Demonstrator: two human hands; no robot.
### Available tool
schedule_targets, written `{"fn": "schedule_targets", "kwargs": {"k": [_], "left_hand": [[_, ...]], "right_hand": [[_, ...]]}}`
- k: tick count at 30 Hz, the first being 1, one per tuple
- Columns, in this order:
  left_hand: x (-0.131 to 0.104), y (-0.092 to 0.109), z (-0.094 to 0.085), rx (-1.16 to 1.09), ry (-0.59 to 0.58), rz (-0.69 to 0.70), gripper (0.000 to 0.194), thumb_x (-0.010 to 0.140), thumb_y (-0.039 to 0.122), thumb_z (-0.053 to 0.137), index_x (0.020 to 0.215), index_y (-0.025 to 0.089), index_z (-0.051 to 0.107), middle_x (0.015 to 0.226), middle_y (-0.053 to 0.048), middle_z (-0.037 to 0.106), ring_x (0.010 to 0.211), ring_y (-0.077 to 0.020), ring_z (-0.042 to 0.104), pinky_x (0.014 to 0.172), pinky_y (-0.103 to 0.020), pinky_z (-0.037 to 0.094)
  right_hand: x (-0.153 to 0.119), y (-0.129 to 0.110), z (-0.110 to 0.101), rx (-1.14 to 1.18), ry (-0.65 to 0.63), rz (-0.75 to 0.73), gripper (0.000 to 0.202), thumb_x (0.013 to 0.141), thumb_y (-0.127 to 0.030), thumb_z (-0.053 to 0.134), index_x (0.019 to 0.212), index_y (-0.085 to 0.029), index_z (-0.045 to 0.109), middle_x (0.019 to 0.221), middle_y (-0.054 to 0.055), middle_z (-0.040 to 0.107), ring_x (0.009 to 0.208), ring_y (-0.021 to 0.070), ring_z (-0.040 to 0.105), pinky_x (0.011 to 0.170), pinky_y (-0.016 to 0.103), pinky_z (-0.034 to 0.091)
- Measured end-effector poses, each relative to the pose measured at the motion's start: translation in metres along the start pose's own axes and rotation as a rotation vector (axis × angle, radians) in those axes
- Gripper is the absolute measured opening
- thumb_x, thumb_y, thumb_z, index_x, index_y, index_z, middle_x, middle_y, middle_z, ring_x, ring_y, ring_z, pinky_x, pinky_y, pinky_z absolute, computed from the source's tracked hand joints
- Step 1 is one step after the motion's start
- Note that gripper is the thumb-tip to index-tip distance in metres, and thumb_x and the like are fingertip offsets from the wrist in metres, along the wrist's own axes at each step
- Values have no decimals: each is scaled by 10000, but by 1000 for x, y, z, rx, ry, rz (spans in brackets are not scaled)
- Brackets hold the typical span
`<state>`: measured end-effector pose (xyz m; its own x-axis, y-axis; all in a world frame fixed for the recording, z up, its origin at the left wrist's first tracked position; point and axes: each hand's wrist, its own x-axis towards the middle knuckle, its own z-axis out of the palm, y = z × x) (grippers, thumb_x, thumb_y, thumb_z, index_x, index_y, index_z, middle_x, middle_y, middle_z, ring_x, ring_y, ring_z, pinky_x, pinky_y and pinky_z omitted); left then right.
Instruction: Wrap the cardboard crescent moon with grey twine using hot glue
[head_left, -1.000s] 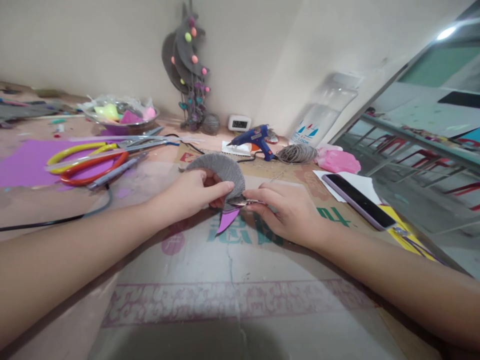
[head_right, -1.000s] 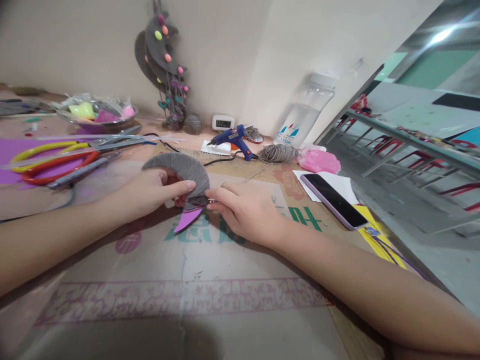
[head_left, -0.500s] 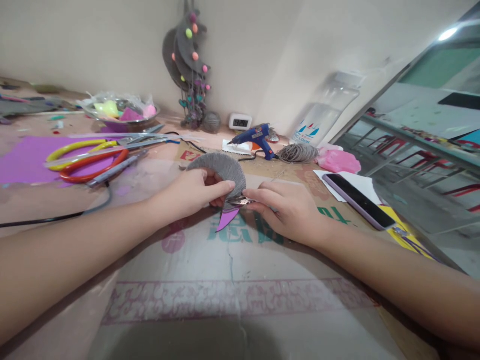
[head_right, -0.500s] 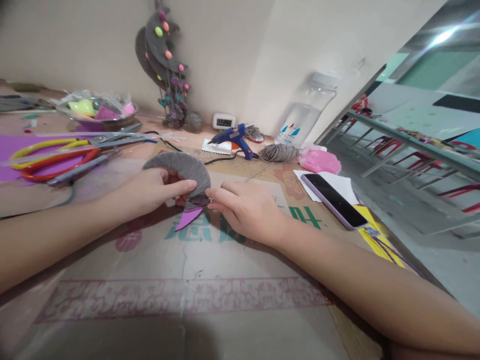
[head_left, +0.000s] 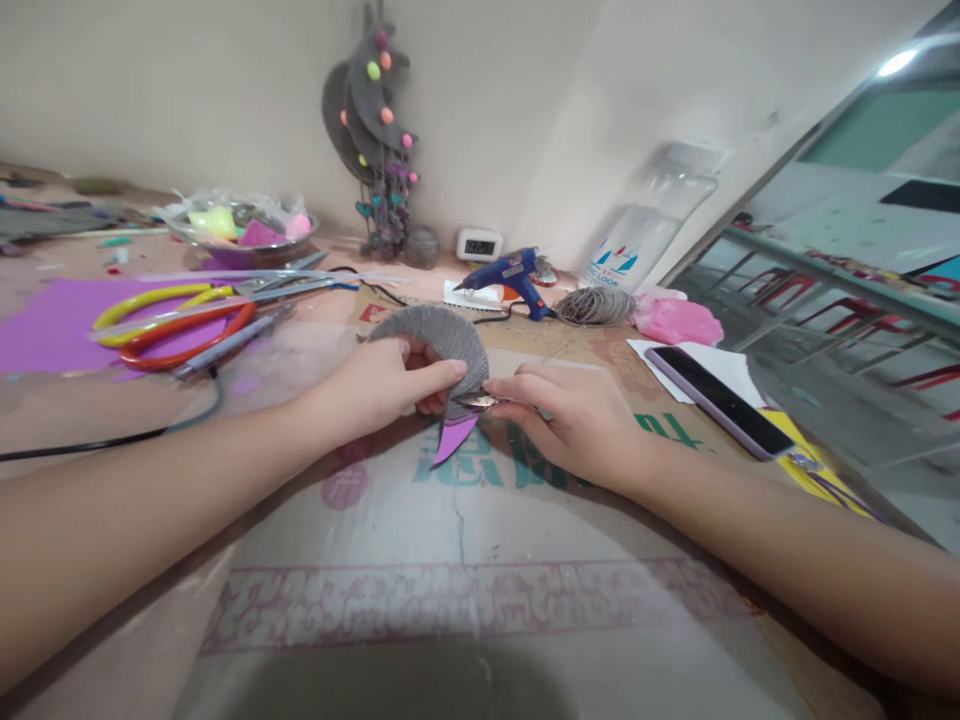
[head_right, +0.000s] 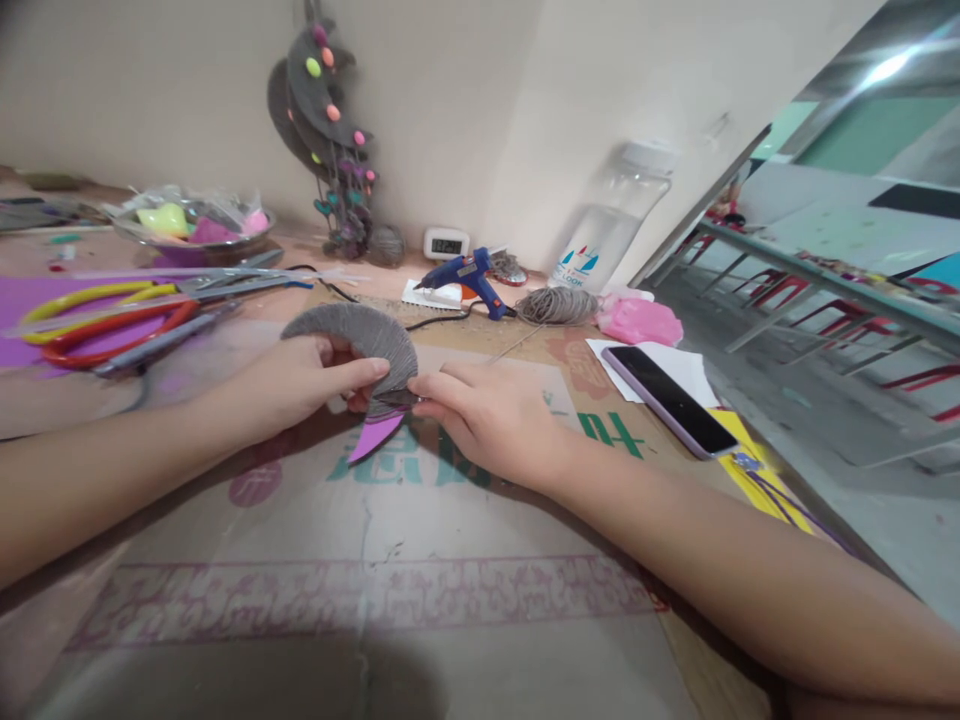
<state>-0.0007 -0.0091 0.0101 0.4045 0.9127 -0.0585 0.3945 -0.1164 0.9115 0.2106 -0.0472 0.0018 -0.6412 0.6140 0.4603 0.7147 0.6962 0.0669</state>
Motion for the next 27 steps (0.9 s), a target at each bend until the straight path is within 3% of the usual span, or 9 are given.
{"fn": "schedule_targets", "kwargs": {"k": [7,20,27], "left_hand": [[-4,6,-1,42,14,-16,289,755,392,581,562,176,573,500,24,560,404,-87,451,426,-209,352],[-2,-1,1,35,-21,26,288,732,423,570,578,179,567,585,-8,622,521,-123,552,520,-229,420],[4,-10,2,27,-24,0,315,721,484,576,733,171,612,678,-31,674,619,-162,613,559,-249,447]], "right_hand": [[-2,1,-1,148,53,42,186,893,-267,488,1004,-160,591,799,38,653,645,117,559,592,228,396],[-1,-1,0,5,-3,-11,204,904,-276,476,1002,-154,607,756,30,627,654,124,546,584,231,371],[-3,0,-1,-104,-25,-63,226,915,-283,453,1006,-159,618,689,14,577,602,116,486,543,240,319]]}}
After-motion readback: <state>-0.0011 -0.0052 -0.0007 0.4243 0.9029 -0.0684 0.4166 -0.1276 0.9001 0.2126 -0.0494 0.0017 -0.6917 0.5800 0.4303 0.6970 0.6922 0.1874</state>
